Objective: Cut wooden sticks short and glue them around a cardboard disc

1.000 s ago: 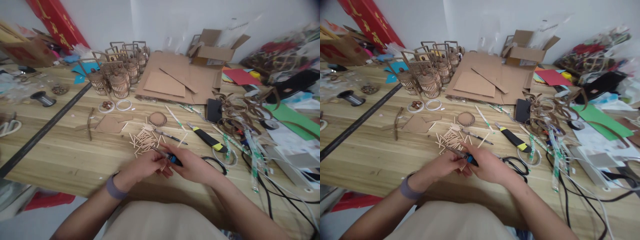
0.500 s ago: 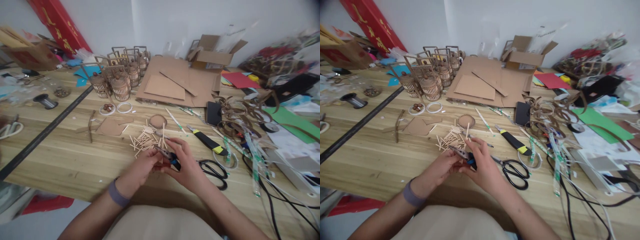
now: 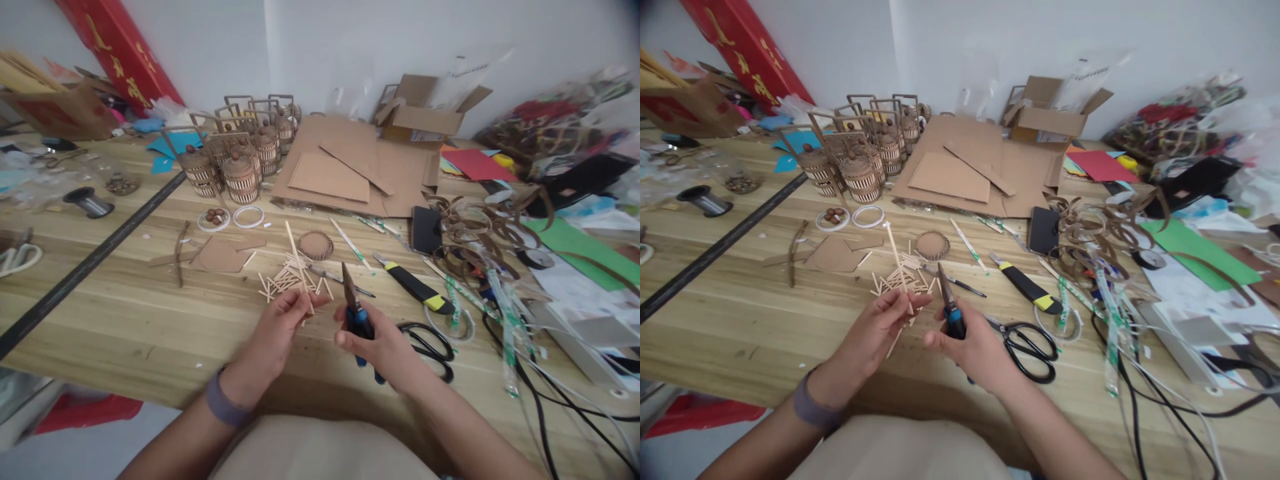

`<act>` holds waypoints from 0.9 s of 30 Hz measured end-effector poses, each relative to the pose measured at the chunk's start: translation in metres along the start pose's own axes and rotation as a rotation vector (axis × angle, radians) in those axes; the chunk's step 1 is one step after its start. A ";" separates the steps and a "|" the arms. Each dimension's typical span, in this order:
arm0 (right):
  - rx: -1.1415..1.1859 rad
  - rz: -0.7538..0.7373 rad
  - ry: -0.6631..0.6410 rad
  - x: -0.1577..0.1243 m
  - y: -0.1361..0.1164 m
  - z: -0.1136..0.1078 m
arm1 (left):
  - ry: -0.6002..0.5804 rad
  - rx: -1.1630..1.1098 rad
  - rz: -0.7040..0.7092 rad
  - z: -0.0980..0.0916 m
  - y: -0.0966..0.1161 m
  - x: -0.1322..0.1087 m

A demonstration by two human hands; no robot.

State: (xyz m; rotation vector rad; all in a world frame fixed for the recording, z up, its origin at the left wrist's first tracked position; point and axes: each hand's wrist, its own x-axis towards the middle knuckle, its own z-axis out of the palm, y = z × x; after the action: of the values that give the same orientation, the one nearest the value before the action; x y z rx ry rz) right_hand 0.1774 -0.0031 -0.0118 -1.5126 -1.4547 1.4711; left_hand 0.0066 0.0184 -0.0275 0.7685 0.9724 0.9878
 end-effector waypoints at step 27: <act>-0.027 0.219 -0.324 -0.036 -0.011 -0.049 | -0.242 0.450 -0.075 0.002 0.020 -0.016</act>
State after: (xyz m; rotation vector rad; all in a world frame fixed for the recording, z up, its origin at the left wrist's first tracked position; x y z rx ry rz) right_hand 0.2272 -0.0199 0.0208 -1.5417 -1.5308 1.9074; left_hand -0.0015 0.0111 -0.0049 1.1876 1.0135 0.5958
